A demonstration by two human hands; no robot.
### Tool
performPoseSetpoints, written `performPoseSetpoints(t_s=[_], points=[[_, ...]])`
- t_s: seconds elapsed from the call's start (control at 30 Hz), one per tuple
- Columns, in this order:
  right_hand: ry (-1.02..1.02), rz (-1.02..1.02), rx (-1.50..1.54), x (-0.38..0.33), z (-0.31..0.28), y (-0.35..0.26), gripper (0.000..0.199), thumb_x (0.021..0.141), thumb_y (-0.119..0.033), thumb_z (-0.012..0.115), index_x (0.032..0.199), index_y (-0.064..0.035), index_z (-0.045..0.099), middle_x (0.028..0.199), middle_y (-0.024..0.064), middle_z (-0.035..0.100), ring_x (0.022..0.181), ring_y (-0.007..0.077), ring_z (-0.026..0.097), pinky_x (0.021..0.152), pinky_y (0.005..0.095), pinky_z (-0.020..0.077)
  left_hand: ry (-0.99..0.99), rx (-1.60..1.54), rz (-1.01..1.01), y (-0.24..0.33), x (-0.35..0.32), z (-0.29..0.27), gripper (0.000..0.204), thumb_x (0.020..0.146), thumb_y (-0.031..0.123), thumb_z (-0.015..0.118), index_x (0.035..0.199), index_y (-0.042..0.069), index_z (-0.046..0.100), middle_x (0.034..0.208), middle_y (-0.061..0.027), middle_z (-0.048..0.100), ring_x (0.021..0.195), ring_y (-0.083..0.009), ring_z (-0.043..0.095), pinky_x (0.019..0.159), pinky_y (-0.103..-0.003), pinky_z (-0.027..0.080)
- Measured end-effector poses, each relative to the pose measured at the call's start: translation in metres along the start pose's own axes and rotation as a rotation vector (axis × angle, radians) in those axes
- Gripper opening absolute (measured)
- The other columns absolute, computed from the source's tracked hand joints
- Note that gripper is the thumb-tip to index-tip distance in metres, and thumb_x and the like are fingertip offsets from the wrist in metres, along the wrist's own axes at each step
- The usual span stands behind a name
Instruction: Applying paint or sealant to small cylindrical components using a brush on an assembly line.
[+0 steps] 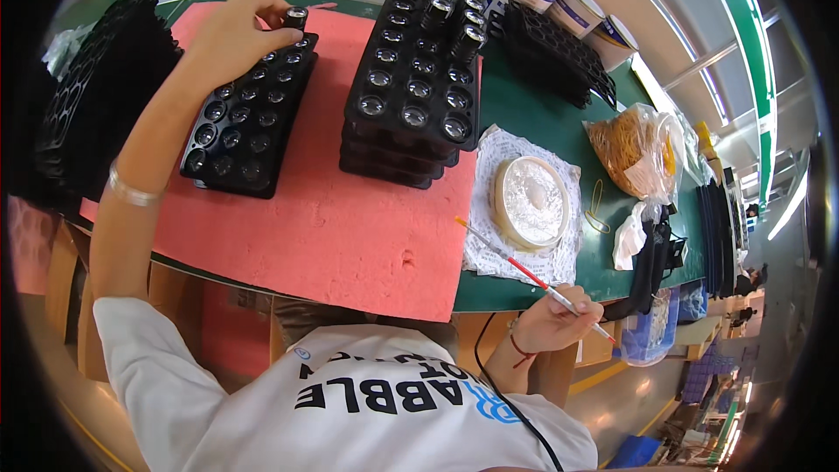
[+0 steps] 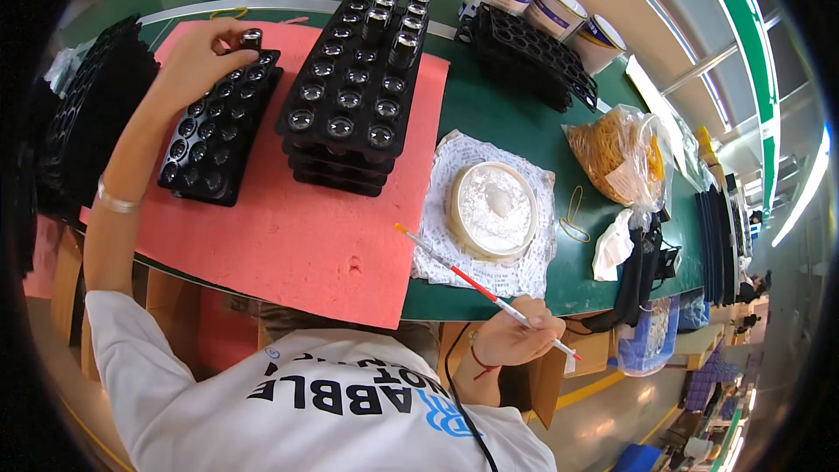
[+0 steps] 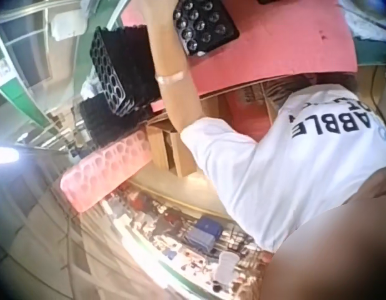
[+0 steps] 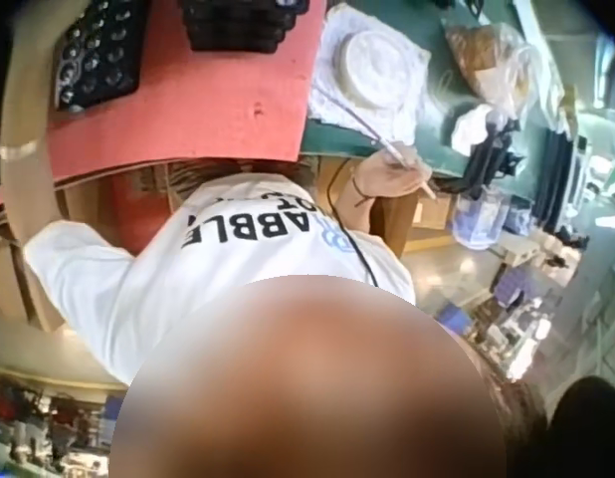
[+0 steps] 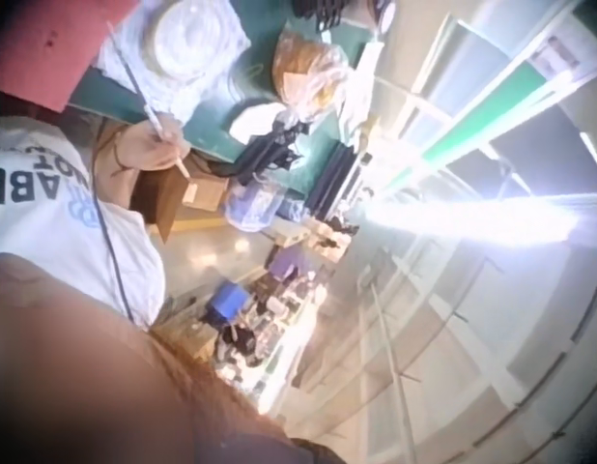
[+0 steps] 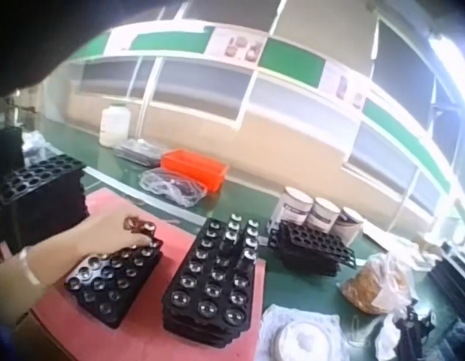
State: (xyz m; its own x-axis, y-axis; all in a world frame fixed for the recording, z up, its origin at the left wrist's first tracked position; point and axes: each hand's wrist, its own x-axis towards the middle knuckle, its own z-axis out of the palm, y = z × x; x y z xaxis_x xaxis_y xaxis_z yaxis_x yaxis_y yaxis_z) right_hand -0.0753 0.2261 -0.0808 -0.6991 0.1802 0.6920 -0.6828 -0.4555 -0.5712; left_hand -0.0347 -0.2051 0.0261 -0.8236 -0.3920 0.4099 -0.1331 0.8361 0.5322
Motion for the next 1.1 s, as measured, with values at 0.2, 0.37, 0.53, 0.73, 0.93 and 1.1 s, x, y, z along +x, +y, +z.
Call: performPoseSetpoints(t_s=[0.2,0.37,0.53,0.73,0.93,1.1], points=[[0.06,0.022,-0.037,-0.001,-0.008,0.002,0.028,0.092,-0.029,0.037,0.073,-0.0081,0.039,0.056,-0.0016,0.033,0.053,0.0084,0.032,0.052,0.0234,0.0246,-0.173,-0.023,-0.139,-0.022,0.026,0.019,0.028,0.069,0.022,0.069,0.083,-0.002,0.061,0.07,-0.0057,0.057,0.067,-0.0137,0.053,0.064,-0.026,0.042],[0.085,0.019,-0.055,-0.003,-0.005,0.001,0.029,0.092,-0.028,0.037,0.072,-0.0081,0.039,0.06,-0.0014,0.032,0.054,0.0085,0.032,0.052,0.0231,0.0243,-0.2,0.012,-0.09,-0.022,0.026,0.017,0.03,0.067,0.021,0.07,0.084,-0.002,0.061,0.072,-0.0069,0.059,0.074,-0.0157,0.055,0.07,-0.028,0.043],[0.115,0.011,-0.033,-0.004,-0.006,0.002,0.028,0.092,-0.028,0.038,0.072,-0.008,0.039,0.06,-0.0011,0.033,0.055,0.0086,0.033,0.052,0.0231,0.0247,-0.08,0.036,-0.045,-0.018,0.023,0.014,0.042,0.065,0.026,0.071,0.096,-0.002,0.06,0.087,-0.0099,0.059,0.085,-0.0183,0.055,0.077,-0.029,0.042],[0.085,-0.008,-0.015,-0.003,-0.004,0.003,0.025,0.092,-0.026,0.041,0.073,-0.009,0.04,0.061,-0.0013,0.04,0.055,0.0073,0.033,0.05,0.0201,0.0259,-0.076,-0.103,0.098,0.059,0.042,0.016,0.041,0.07,0.031,0.068,0.098,0.002,0.059,0.095,-0.0067,0.057,0.091,-0.0151,0.05,0.079,-0.028,0.038],[0.134,0.024,-0.002,-0.005,-0.006,-0.001,0.025,0.09,-0.026,0.043,0.073,-0.0085,0.041,0.063,-0.0003,0.042,0.057,0.009,0.037,0.052,0.022,0.028,-0.072,0.04,0.37,0.095,0.056,0.043,0.037,0.067,0.03,0.069,0.088,0.001,0.06,0.077,-0.0086,0.056,0.076,-0.0199,0.053,0.07,-0.03,0.041],[0.047,0.068,0.068,-0.002,0.003,-0.002,0.02,0.089,-0.025,0.048,0.077,-0.01,0.042,0.073,0.0002,0.045,0.066,0.0083,0.041,0.06,0.0214,0.0327,-0.049,0.125,0.287,0.09,0.052,0.041,0.034,0.069,0.025,0.069,0.088,0.0,0.057,0.08,-0.0058,0.053,0.076,-0.0139,0.05,0.069,-0.028,0.04]])
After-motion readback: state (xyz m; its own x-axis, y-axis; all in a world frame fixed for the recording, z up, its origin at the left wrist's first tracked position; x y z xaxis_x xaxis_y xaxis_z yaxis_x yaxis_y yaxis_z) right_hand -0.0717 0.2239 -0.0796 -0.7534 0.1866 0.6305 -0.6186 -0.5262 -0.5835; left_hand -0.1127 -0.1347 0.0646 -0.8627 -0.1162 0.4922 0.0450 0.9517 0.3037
